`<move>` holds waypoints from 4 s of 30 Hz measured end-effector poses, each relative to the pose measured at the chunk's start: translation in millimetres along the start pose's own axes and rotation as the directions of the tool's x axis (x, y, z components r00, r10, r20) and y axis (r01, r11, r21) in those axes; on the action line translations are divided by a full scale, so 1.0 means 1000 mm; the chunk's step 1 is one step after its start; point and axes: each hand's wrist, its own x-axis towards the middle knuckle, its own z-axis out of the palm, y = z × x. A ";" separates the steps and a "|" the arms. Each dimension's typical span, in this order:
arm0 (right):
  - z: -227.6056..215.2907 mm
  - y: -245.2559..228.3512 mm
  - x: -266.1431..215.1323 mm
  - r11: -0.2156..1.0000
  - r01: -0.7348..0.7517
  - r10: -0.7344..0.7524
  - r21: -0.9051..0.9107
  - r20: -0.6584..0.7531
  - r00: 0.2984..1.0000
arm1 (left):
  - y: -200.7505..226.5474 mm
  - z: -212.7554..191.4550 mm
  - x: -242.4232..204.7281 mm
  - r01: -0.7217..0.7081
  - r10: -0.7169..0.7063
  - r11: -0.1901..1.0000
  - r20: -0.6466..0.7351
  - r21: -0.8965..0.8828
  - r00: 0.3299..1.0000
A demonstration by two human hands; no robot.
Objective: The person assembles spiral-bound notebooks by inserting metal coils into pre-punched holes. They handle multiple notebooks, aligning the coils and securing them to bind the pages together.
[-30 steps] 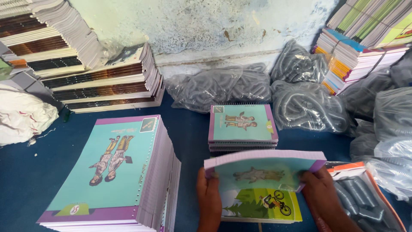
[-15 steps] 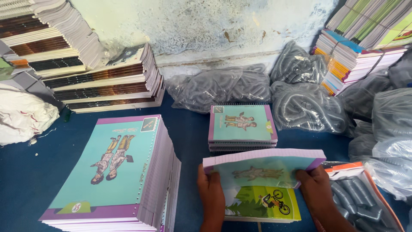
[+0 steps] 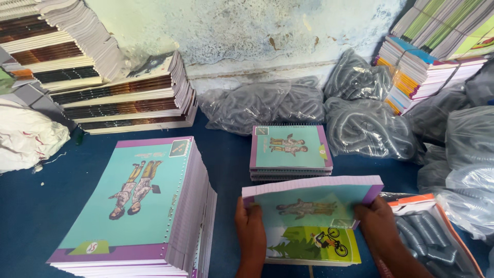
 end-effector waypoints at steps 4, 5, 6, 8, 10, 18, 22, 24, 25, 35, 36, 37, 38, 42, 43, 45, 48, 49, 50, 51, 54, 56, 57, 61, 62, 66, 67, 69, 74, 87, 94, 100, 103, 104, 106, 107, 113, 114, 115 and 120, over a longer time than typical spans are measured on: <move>0.007 -0.058 -0.004 0.970 0.245 -0.244 -0.008 0.010 0.970 | 0.005 0.002 0.001 0.051 -0.049 0.997 -0.032 0.054 0.998; 0.008 -0.077 -0.007 0.942 0.324 -0.326 -0.082 -0.004 0.945 | 0.005 0.002 0.001 0.072 -0.070 0.996 -0.031 0.058 0.997; 0.010 -0.095 -0.011 0.892 0.403 -0.412 -0.204 -0.001 0.911 | 0.005 0.002 0.001 0.058 -0.057 0.997 -0.027 0.049 0.998; 0.020 -0.128 -0.023 0.732 0.525 -0.567 -0.434 0.038 0.823 | 0.004 0.002 0.003 0.030 -0.030 0.999 -0.019 0.031 0.999; 0.037 -0.155 -0.030 0.439 0.702 -0.725 -0.561 0.240 0.645 | 0.003 0.001 0.003 0.032 -0.031 0.998 -0.017 0.047 0.999; 0.124 -0.176 -0.044 0.038 0.799 -0.182 -0.600 0.782 0.596 | 0.005 0.002 0.002 0.053 -0.053 0.998 -0.026 0.034 0.998; 0.131 -0.171 -0.034 0.030 0.782 -0.074 -0.622 0.779 0.623 | 0.002 0.000 0.004 0.035 -0.034 0.999 -0.015 0.040 0.999; 0.130 -0.169 -0.029 0.053 0.718 0.042 -0.694 0.720 0.693 | -0.001 -0.002 0.006 0.033 -0.033 0.999 -0.006 0.036 0.999; 0.129 -0.168 -0.027 0.061 0.683 0.101 -0.728 0.685 0.721 | -0.003 -0.002 0.007 0.036 -0.036 0.998 -0.007 0.043 0.999; 0.118 -0.192 -0.028 0.150 0.595 0.070 -0.789 0.609 0.790 | -0.005 -0.013 0.008 0.129 -0.109 0.983 -0.148 0.129 0.983; 0.112 -0.199 -0.027 0.213 0.577 0.043 -0.789 0.598 0.801 | -0.004 -0.012 0.006 0.128 -0.118 0.990 -0.139 0.059 0.983; 0.106 -0.204 -0.026 0.275 0.558 0.018 -0.783 0.584 0.811 | -0.002 -0.010 0.003 0.127 -0.127 0.992 -0.129 -0.010 0.984; 0.101 -0.208 -0.027 0.425 0.521 0.007 -0.740 0.578 0.816 | 0.000 -0.007 0.002 0.124 -0.133 0.989 -0.117 -0.080 0.984; 0.074 -0.212 -0.026 0.805 0.253 0.059 -0.537 0.496 0.866 | 0.006 0.013 -0.006 0.231 -0.187 0.954 0.219 -0.193 0.958; 0.066 -0.210 -0.024 0.851 0.167 0.099 -0.499 0.464 0.880 | 0.007 0.019 -0.006 0.288 -0.238 0.945 0.281 -0.153 0.930; 0.052 -0.202 -0.020 0.857 0.149 0.083 -0.494 0.417 0.905 | 0.012 0.028 -0.005 0.302 -0.239 0.943 0.347 -0.141 0.907; 0.026 -0.176 -0.016 0.914 0.098 0.051 -0.394 0.352 0.935 | 0.017 0.043 -0.010 0.158 -0.080 0.967 0.349 -0.201 0.934; 0.018 -0.166 -0.014 0.936 0.080 0.040 -0.343 0.329 0.943 | 0.019 0.046 -0.015 0.078 -0.006 0.977 0.340 -0.198 0.941; 0.012 -0.155 -0.013 0.947 0.080 0.021 -0.310 0.311 0.950 | 0.022 0.050 -0.019 -0.005 0.071 0.981 0.331 -0.196 0.941; 0.007 -0.143 -0.013 0.958 0.081 0.003 -0.276 0.291 0.957 | 0.026 0.052 -0.020 -0.056 0.098 0.988 0.313 -0.142 0.945; -0.006 -0.112 -0.015 0.972 0.078 -0.026 -0.221 0.232 0.972 | 0.036 0.059 -0.033 -0.156 0.149 0.988 0.249 0.010 0.957; -0.011 -0.097 -0.016 0.973 0.081 -0.037 -0.215 0.201 0.979 | 0.040 0.065 -0.040 -0.173 0.153 0.981 0.201 0.089 0.968; -0.011 -0.090 -0.016 0.971 0.084 -0.042 -0.223 0.189 0.981 | 0.042 0.065 -0.042 -0.173 0.146 0.977 0.196 0.127 0.970; -0.012 -0.073 -0.018 0.997 0.064 -0.053 -0.049 0.210 0.976 | 0.041 0.067 -0.045 -0.179 0.134 0.955 0.192 0.237 0.972; -0.011 -0.070 -0.017 0.994 0.066 -0.047 -0.082 0.214 0.976 | 0.039 0.067 -0.044 -0.181 0.134 0.949 0.192 0.258 0.972; -0.004 -0.064 -0.023 0.995 0.000 0.022 -0.103 0.207 0.978 | 0.028 0.063 -0.043 -0.088 0.033 0.961 0.205 0.262 0.978; 0.000 -0.064 -0.025 0.996 -0.034 0.050 -0.081 0.199 0.979 | 0.026 0.062 -0.044 -0.088 0.030 0.961 0.216 0.264 0.976; 0.003 -0.070 -0.026 0.995 -0.029 0.046 -0.097 0.182 0.982 | 0.025 0.062 -0.040 -0.107 0.048 0.962 0.231 0.252 0.972; 0.018 -0.070 -0.037 0.995 -0.059 0.066 -0.084 0.083 0.994 | 0.023 0.062 -0.039 -0.127 0.070 0.968 0.252 0.216 0.965; 0.016 -0.084 -0.026 0.951 0.015 0.029 -0.310 0.135 0.990 | 0.029 0.066 -0.045 -0.157 0.128 0.962 0.139 0.225 0.982; 0.033 -0.129 0.027 0.823 0.232 0.001 -0.519 0.410 0.912 | -0.021 0.073 -0.063 0.186 -0.183 0.983 -0.137 0.004 0.973; 0.059 -0.121 0.045 0.493 0.524 -0.027 -0.695 0.589 0.807 | -0.116 0.083 -0.083 0.205 -0.375 0.775 -0.173 -0.598 0.911; 0.076 -0.111 0.040 0.430 0.589 0.028 -0.684 0.663 0.748 | -0.157 0.076 -0.091 0.427 -0.638 0.621 -0.109 -0.657 0.762; 0.083 -0.107 0.037 0.416 0.578 0.064 -0.702 0.656 0.752 | -0.169 0.073 -0.094 0.527 -0.734 0.571 -0.104 -0.629 0.671; 0.094 -0.101 0.030 0.386 0.555 0.134 -0.737 0.640 0.757 | -0.193 0.071 -0.103 0.490 -0.703 0.597 -0.119 -0.636 0.702; 0.098 -0.098 0.026 0.364 0.573 0.117 -0.734 0.647 0.754 | -0.204 0.071 -0.104 0.472 -0.686 0.610 -0.127 -0.637 0.716; 0.114 -0.089 0.011 0.322 0.650 0.051 -0.689 0.698 0.714 | -0.261 0.068 -0.106 0.579 -0.770 0.522 -0.055 -0.627 0.636; 0.116 -0.088 0.011 0.324 0.645 0.058 -0.692 0.695 0.716 | -0.268 0.068 -0.106 0.585 -0.775 0.515 -0.048 -0.626 0.631; 0.117 -0.087 0.010 0.326 0.641 0.064 -0.695 0.692 0.719 | -0.274 0.067 -0.107 0.590 -0.779 0.514 -0.049 -0.623 0.625; 0.120 -0.083 0.009 0.340 0.634 0.084 -0.694 0.694 0.715 | -0.287 0.063 -0.106 0.607 -0.796 0.486 -0.031 -0.629 0.605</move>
